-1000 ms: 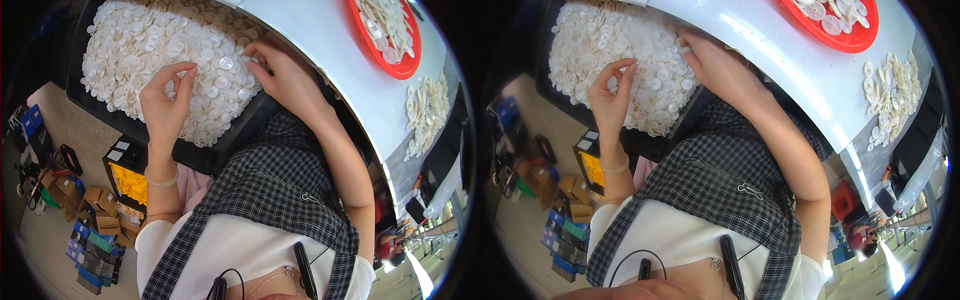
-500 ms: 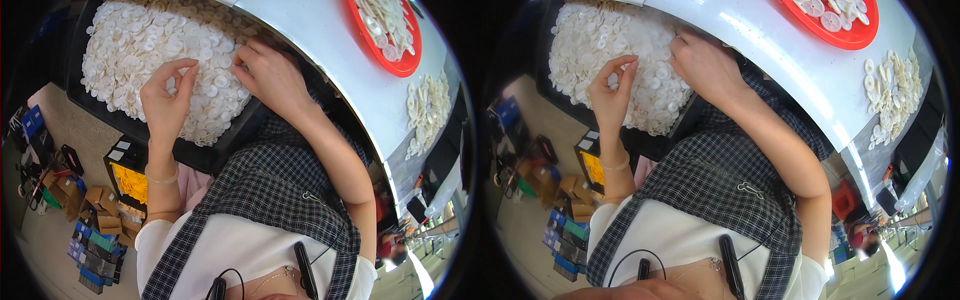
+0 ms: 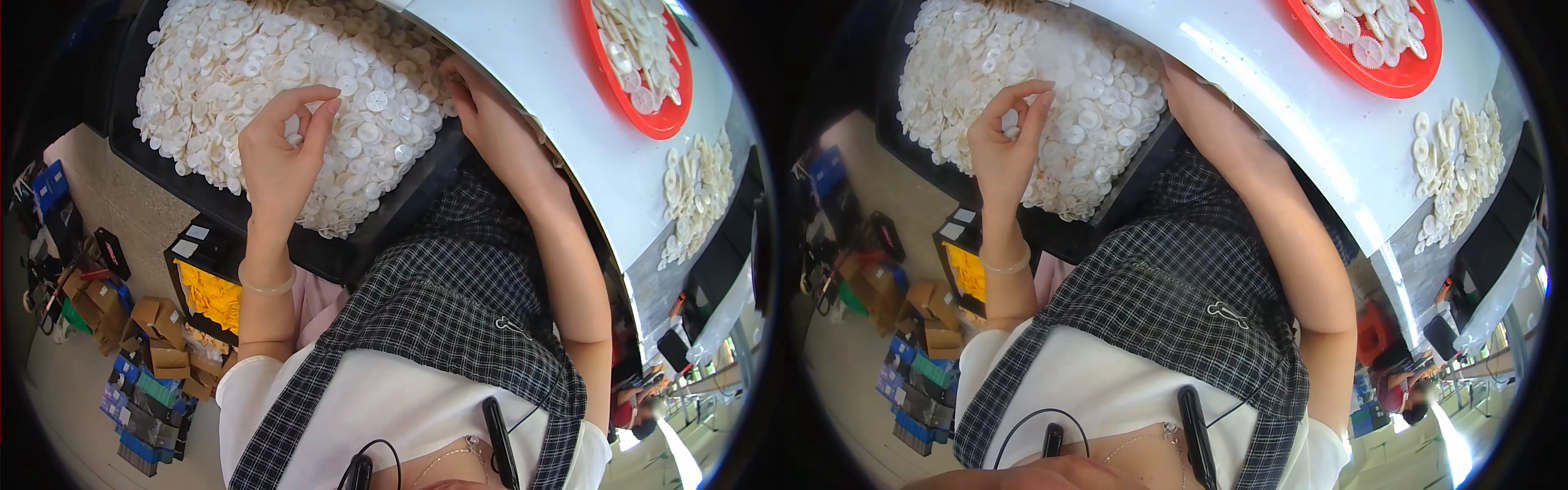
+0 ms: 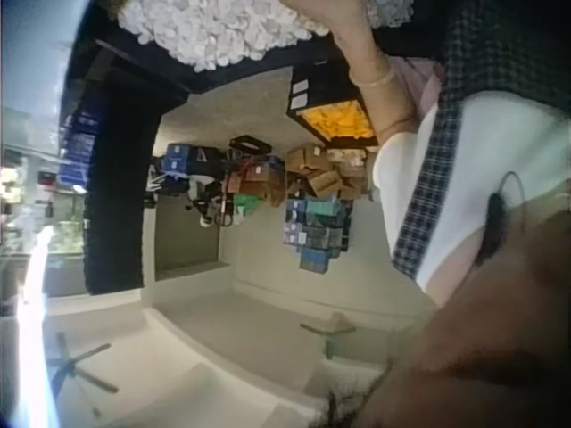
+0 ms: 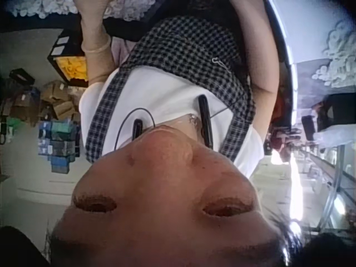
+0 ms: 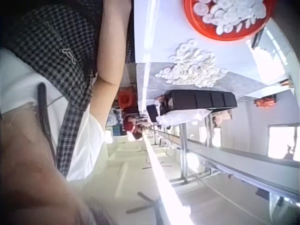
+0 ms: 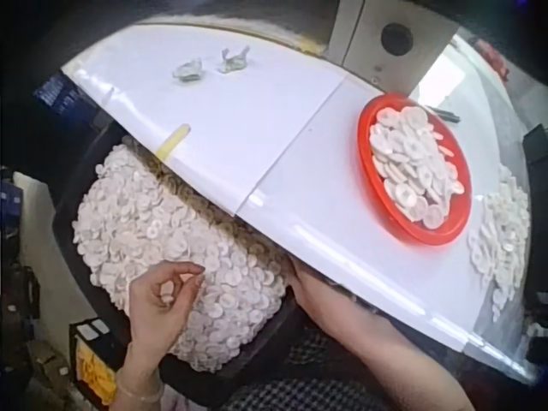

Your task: Sorting and inspecting small white plastic components on a factory workbench.

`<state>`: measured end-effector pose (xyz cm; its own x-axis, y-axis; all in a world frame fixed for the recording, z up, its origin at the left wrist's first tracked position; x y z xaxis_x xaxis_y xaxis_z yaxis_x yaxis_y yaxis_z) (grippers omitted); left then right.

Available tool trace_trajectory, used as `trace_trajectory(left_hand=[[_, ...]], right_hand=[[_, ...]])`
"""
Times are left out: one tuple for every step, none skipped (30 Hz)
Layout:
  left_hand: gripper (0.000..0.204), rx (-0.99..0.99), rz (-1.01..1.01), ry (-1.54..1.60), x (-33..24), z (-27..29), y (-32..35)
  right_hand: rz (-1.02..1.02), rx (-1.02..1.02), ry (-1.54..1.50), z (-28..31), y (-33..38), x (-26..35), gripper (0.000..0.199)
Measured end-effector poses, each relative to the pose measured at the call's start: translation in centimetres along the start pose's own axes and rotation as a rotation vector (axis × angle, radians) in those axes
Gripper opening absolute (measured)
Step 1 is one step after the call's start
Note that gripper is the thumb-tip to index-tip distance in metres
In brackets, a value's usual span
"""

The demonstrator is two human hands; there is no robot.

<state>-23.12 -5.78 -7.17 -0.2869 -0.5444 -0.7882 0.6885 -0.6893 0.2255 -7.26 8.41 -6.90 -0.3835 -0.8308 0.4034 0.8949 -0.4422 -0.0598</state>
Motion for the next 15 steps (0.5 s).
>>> trace_trajectory(left_hand=[[0.010,-0.001,-0.007,0.005,-0.1,0.0,0.0],[0.010,-0.004,-0.012,0.010,-0.1,0.0,-0.1],[0.010,-0.009,-0.011,0.009,-0.1,0.1,-0.1],[0.010,-0.004,-0.019,0.014,-0.2,-0.1,-0.3],[0.010,0.002,-0.027,0.020,-0.4,-0.2,-0.5],[0.010,0.002,-0.030,0.023,-0.5,-0.2,-0.7],[0.009,-0.013,-0.042,0.008,-0.6,-0.2,-0.8],[0.009,-0.027,-0.054,-0.007,-0.7,-0.2,-1.0],[0.009,-0.030,-0.054,-0.008,-0.7,-0.1,-1.5],[0.010,-0.058,-0.111,-0.072,-0.9,0.0,-2.0],[0.010,-0.085,-0.168,-0.135,-1.2,0.0,-2.6],[0.010,-0.085,-0.170,-0.135,-1.3,-0.1,-3.3],[0.011,-0.085,-0.187,-0.193,-1.4,-0.2,-3.9],[0.012,-0.084,-0.204,-0.250,-1.6,-0.3,-4.5],[0.012,-0.086,-0.204,-0.251,-1.7,-0.4,-5.0]], right_hand=[[0.004,-0.001,0.000,-0.1,-0.1,0.1,0.015],[0.007,-0.035,0.043,-0.1,-0.2,0.2,0.016],[0.011,-0.070,0.085,-0.1,-0.3,0.2,0.016],[0.010,-0.071,0.089,-0.6,-0.4,-0.1,0.016],[0.008,-0.106,0.143,-1.1,-0.5,-0.5,0.016],[0.006,-0.142,0.198,-1.3,-0.7,-0.8,0.017],[0.011,-0.143,0.195,-1.4,-1.1,-0.8,0.017],[0.044,-0.176,0.185,-1.3,-1.6,-0.5,0.017],[0.076,-0.209,0.175,-1.3,-2.0,-0.3,0.017],[0.078,-0.211,0.174,-1.5,-2.3,-0.2,0.017],[0.082,-0.176,0.217,-1.9,-2.7,-0.2,0.016],[0.085,-0.142,0.260,-2.3,-2.9,-0.3,0.016],[0.088,-0.144,0.259,-2.5,-3.0,-0.3,0.016],[0.084,-0.118,0.286,-2.8,-3.1,-0.4,0.015],[0.080,-0.093,0.312,-3.1,-3.1,-0.4,0.014]])
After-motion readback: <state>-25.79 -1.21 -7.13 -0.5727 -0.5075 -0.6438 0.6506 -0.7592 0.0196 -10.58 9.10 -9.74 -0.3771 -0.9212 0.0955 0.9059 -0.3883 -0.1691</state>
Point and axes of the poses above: each hand's wrist, its own y-axis away from the middle knuckle, its own z-axis out of the back of the hand, x = y × z, the point moved 4 cm from there along -y, towards the middle knuckle, and after that the axes turned 10 degrees about z, right-handed, at the moved point
